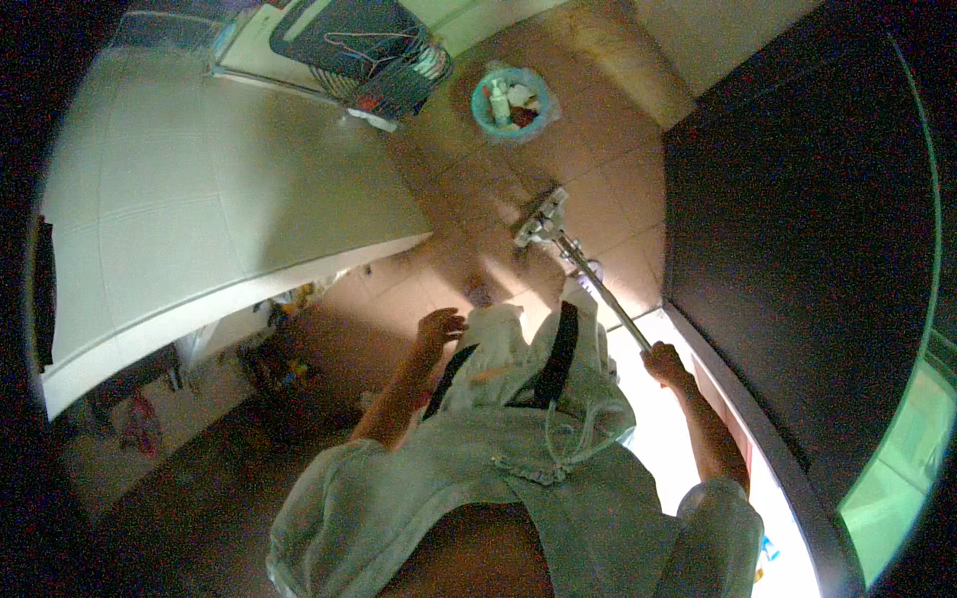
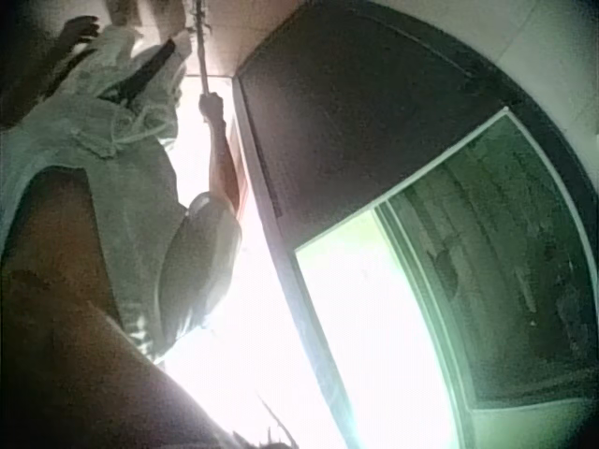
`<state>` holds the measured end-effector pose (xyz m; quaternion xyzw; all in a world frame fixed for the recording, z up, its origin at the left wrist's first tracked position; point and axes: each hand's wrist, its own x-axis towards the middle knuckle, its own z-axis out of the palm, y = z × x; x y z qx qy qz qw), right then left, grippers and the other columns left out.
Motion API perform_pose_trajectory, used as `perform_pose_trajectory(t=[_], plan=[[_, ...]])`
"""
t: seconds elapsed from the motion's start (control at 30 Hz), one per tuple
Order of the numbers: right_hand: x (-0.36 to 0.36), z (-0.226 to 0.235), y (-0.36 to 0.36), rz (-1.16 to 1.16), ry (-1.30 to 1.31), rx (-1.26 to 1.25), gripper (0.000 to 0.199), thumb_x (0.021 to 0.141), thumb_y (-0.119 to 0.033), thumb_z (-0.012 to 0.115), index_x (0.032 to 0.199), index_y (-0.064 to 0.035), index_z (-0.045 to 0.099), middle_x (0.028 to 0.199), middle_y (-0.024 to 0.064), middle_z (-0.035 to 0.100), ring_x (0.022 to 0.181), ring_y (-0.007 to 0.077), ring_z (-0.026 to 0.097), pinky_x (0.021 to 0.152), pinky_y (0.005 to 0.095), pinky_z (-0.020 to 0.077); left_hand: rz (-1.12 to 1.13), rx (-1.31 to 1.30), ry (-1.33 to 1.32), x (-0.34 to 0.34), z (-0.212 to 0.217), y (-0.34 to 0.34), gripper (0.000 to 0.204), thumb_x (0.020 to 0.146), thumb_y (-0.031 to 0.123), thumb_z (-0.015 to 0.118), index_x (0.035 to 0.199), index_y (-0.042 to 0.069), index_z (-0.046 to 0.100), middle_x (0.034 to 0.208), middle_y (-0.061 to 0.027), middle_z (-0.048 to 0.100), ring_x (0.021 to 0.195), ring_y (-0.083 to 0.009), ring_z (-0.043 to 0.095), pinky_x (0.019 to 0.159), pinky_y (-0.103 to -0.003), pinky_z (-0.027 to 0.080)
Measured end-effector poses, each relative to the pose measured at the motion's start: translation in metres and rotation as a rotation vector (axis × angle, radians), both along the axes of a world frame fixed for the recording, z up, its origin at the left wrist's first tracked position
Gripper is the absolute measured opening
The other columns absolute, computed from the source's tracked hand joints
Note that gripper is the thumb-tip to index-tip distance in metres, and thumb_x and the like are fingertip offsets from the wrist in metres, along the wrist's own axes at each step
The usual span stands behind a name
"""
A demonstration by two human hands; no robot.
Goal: The person mops the tiled floor with a flat mop, moving around a laundry basket and a trash bin. They then squat and use tissues to pick up small debris from the floor, placing the used tissues into the trash bin.
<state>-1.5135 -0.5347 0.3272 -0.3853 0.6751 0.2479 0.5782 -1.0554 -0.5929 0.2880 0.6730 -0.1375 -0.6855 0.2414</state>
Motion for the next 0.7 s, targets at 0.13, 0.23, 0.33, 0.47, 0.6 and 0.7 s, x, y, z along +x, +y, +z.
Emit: perform_pose_trajectory(t=[0.13,0.23,0.33,0.47,0.6,0.7], plan=[[-0.018,0.004,0.011,0.159,-0.131,-0.084,0.044,0.086,-0.031,0.042,0.076,0.0114,0.049,0.063,0.0206,0.056,0.041,0.0258,0.056,0.037,0.0343,0.0490,-0.048,0.072,0.020,-0.010,-0.014,0.030,0.033,0.085,0.023,0.052,0.105,-0.003,0.053,0.087,-0.0141,0.062,0.073,-0.0222,0.062,0.063,-0.032,0.051],[0.013,0.008,-0.023,-0.071,-0.069,-0.123,0.042,0.084,-0.027,0.045,0.057,0.0043,0.051,0.047,0.0144,0.052,0.036,0.0216,0.053,0.034,0.0342,0.0441,0.031,0.135,-0.037,-0.010,0.004,0.044,0.033,0.085,0.023,0.051,0.106,-0.002,0.053,0.089,-0.0141,0.061,0.076,-0.0219,0.062,0.067,-0.032,0.049],[0.065,-0.022,-0.070,-0.039,-0.203,-0.213,0.044,0.085,-0.030,0.048,0.055,0.0025,0.050,0.044,0.0123,0.049,0.034,0.0197,0.050,0.034,0.0351,0.0432,0.054,0.064,-0.009,0.024,0.022,0.041,0.033,0.085,0.022,0.051,0.106,-0.002,0.053,0.091,-0.0146,0.061,0.077,-0.0233,0.062,0.067,-0.033,0.049],[0.145,-0.093,-0.126,0.087,-0.378,-0.143,0.033,0.086,-0.033,0.049,0.082,-0.0014,0.054,0.048,0.0075,0.051,0.039,0.0173,0.051,0.038,0.0314,0.0439,-0.026,-0.131,-0.151,0.071,0.018,0.074,0.034,0.086,0.023,0.050,0.108,-0.002,0.051,0.091,-0.0152,0.061,0.077,-0.0249,0.062,0.066,-0.035,0.051],[0.208,-0.140,-0.120,0.289,-0.451,-0.563,0.029,0.082,-0.028,0.052,0.077,0.0005,0.055,0.063,0.0128,0.057,0.051,0.0227,0.057,0.041,0.0356,0.0467,0.158,0.063,-0.143,0.120,-0.016,0.091,0.034,0.086,0.024,0.050,0.109,-0.001,0.050,0.091,-0.0149,0.061,0.076,-0.0249,0.063,0.065,-0.035,0.051],[0.225,-0.155,-0.109,0.891,-0.356,-0.516,0.015,0.065,-0.012,0.063,0.070,0.0016,0.061,0.063,0.0166,0.060,0.066,0.0292,0.062,0.050,0.0399,0.0496,0.156,-0.018,-0.145,0.131,-0.011,0.114,0.032,0.084,0.022,0.051,0.107,0.000,0.051,0.088,-0.0142,0.062,0.076,-0.0241,0.063,0.064,-0.034,0.052]])
